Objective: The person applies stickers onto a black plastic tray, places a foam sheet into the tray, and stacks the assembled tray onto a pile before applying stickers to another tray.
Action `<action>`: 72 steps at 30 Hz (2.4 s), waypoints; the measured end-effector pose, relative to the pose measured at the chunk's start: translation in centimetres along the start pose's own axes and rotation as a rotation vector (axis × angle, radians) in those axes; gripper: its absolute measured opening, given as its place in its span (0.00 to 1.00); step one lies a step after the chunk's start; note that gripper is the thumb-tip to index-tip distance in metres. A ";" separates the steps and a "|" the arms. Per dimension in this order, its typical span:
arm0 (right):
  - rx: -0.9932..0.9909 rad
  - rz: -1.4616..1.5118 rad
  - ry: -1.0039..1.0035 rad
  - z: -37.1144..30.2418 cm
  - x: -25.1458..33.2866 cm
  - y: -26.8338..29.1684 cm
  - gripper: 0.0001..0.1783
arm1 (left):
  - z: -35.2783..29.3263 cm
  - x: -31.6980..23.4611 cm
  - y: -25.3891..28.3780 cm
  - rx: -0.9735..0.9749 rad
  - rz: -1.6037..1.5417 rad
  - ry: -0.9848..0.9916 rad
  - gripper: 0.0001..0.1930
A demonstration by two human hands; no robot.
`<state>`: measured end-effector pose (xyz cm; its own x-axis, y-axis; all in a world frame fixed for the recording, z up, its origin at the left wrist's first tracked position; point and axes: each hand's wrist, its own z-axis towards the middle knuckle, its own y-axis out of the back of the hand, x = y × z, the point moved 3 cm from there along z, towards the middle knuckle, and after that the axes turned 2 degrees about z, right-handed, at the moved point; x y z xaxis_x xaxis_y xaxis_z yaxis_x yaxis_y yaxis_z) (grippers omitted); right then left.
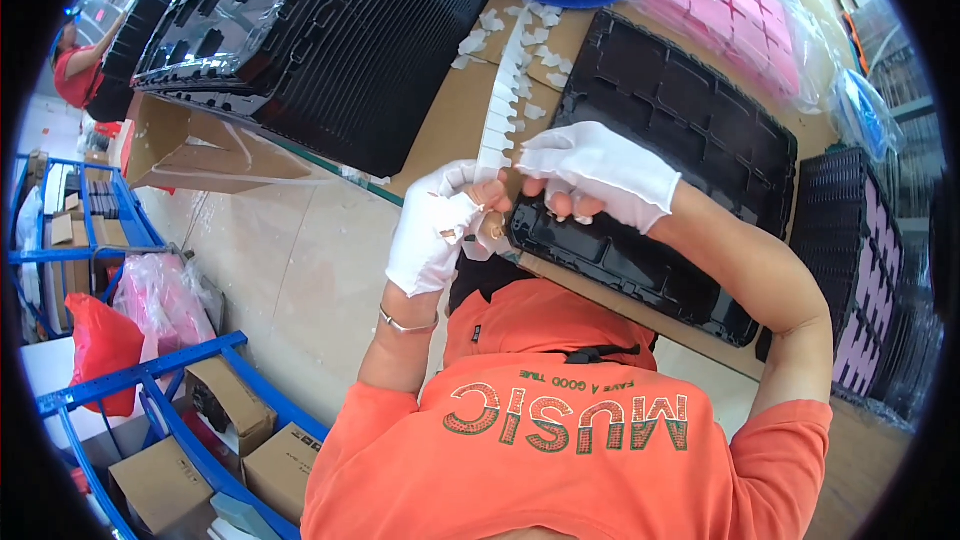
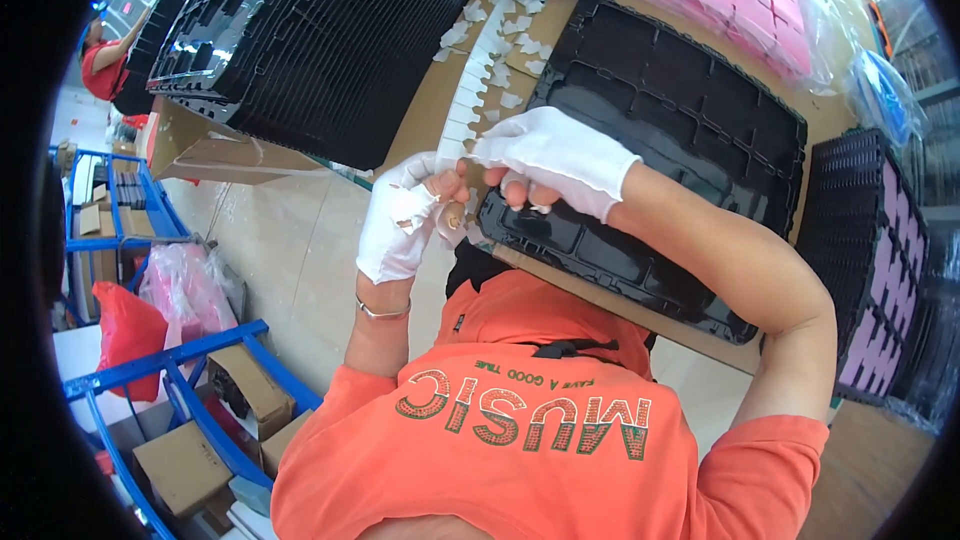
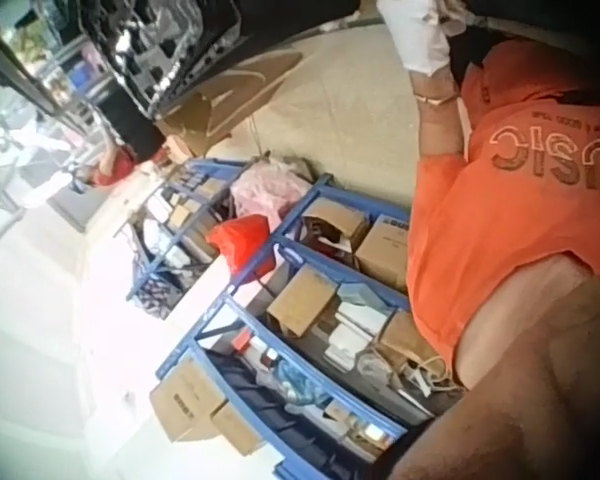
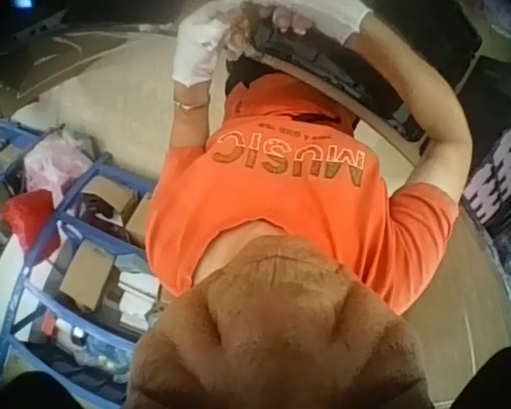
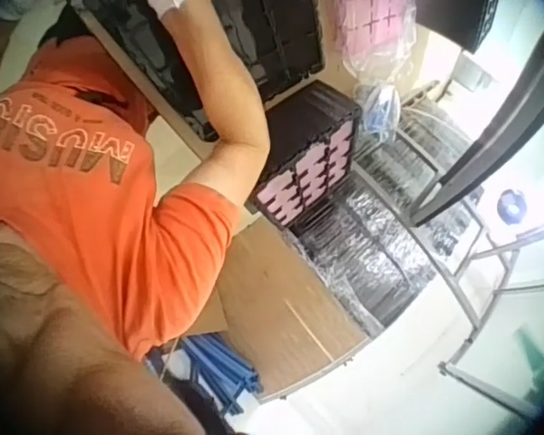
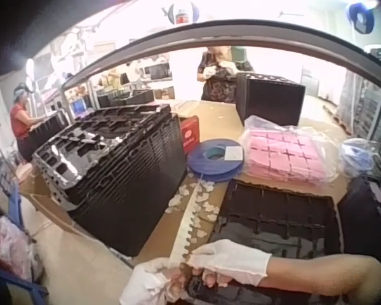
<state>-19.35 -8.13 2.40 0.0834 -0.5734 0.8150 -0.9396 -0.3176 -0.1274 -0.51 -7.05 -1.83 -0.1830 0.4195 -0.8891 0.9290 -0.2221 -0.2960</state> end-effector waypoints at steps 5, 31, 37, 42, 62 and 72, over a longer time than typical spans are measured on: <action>0.007 0.160 0.044 0.9 -1.2 -0.7 0.10 | 0.1 0.2 -0.1 0.044 0.067 -0.028 0.11; -0.375 -1.339 0.263 -3.1 -3.0 2.4 0.12 | 0.9 0.4 0.3 -0.104 0.159 -0.041 0.17; -0.304 -0.602 0.433 -1.7 -0.3 2.2 0.13 | 0.7 0.6 0.1 -0.063 -0.080 -0.005 0.17; -0.116 -0.107 0.068 1.7 -0.2 -0.1 0.14 | 0.5 0.4 -0.6 -0.045 -0.067 -0.031 0.16; -0.447 -0.375 0.185 -0.2 4.6 6.9 0.18 | 0.5 0.7 1.0 -0.256 0.316 -0.208 0.19; -0.516 -0.987 0.023 6.3 3.4 19.0 0.17 | 2.3 0.0 1.0 -0.097 0.199 -0.032 0.14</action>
<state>-34.88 -20.87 -0.84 0.8689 -0.2267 0.4399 -0.4902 -0.2716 0.8282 -0.36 -9.30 -2.89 -0.0020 0.3478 -0.9376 0.9741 -0.2111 -0.0804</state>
